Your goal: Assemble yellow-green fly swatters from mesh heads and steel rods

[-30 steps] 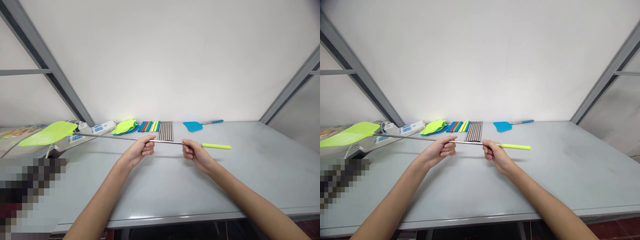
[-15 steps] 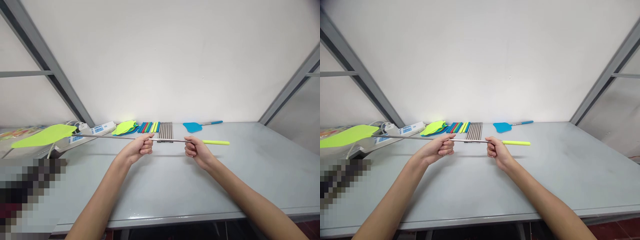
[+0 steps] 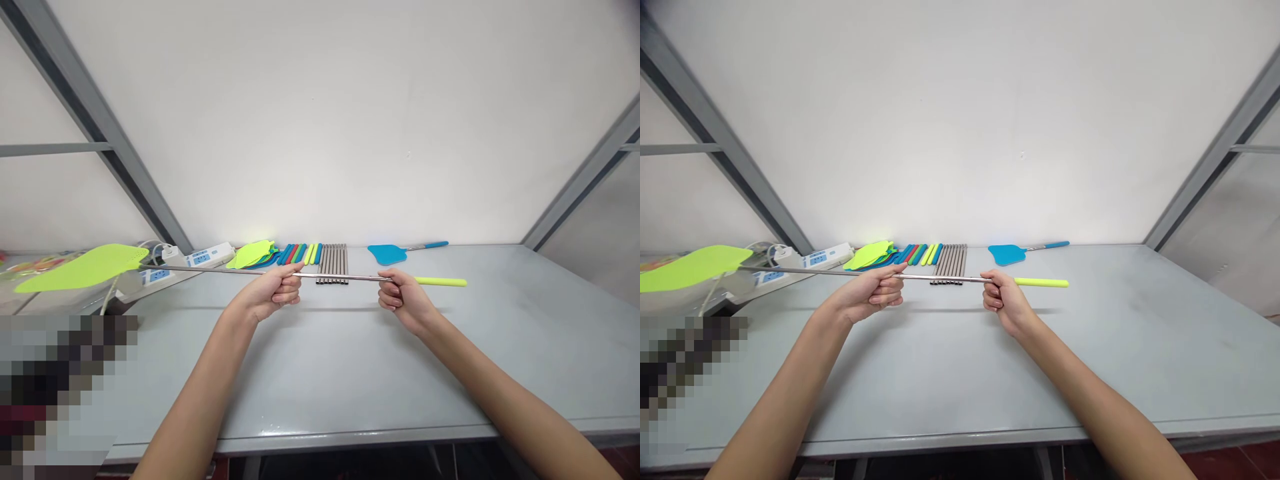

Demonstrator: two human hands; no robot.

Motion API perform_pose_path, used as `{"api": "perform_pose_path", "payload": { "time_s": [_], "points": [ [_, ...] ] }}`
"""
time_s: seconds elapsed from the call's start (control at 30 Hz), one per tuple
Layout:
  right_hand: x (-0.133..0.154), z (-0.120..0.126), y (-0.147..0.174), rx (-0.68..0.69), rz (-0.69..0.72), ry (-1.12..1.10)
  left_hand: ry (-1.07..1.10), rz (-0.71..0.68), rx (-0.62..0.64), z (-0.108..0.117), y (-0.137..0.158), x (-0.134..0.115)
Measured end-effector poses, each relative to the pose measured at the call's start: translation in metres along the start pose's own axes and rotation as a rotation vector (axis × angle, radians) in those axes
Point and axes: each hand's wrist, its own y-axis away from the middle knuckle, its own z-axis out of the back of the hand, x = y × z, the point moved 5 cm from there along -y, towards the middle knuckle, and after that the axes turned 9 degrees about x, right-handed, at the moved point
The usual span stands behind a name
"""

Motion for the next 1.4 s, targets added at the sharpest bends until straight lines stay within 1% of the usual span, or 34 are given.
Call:
{"api": "perform_pose_path", "payload": {
  "time_s": [0.13, 0.27, 0.33, 0.43, 0.6, 0.77, 0.9, 1.07, 1.2, 1.23, 1.33, 1.4],
  "points": [
    [0.002, 0.001, 0.001, 0.008, 0.009, 0.009, 0.004, -0.002, -0.015, 0.009, 0.002, -0.002],
    [0.007, 0.006, 0.001, -0.021, 0.025, 0.005, -0.003, -0.009, -0.067, 0.026, 0.005, -0.005],
    [0.009, 0.009, 0.001, -0.038, 0.027, -0.003, -0.013, -0.005, -0.058, 0.03, 0.005, -0.004],
    [0.01, 0.012, 0.0, -0.062, 0.039, -0.018, -0.033, -0.002, -0.008, 0.025, 0.002, -0.001],
    [0.008, 0.018, -0.002, -0.072, 0.08, -0.01, -0.039, 0.005, 0.023, 0.014, -0.002, 0.005],
    [-0.005, 0.012, -0.003, -0.022, 0.028, -0.052, -0.037, -0.063, 0.009, 0.016, -0.004, 0.004],
    [-0.013, 0.006, -0.002, -0.021, 0.003, -0.085, -0.081, -0.102, 0.001, 0.016, -0.007, 0.006],
    [-0.015, 0.004, -0.002, 0.022, 0.007, -0.099, -0.118, -0.2, 0.017, 0.006, -0.012, 0.011],
    [-0.027, 0.001, -0.003, 0.063, 0.001, -0.122, -0.093, -0.356, -0.031, -0.004, -0.018, 0.016],
    [-0.032, -0.002, -0.003, 0.089, -0.021, -0.132, -0.094, -0.365, -0.033, -0.008, -0.019, 0.019],
    [-0.046, -0.012, -0.001, 0.183, -0.092, -0.137, -0.156, -0.322, -0.017, -0.023, -0.026, 0.033],
    [-0.053, -0.02, 0.003, 0.241, -0.127, -0.128, -0.185, -0.311, 0.043, -0.036, -0.03, 0.044]
  ]
}}
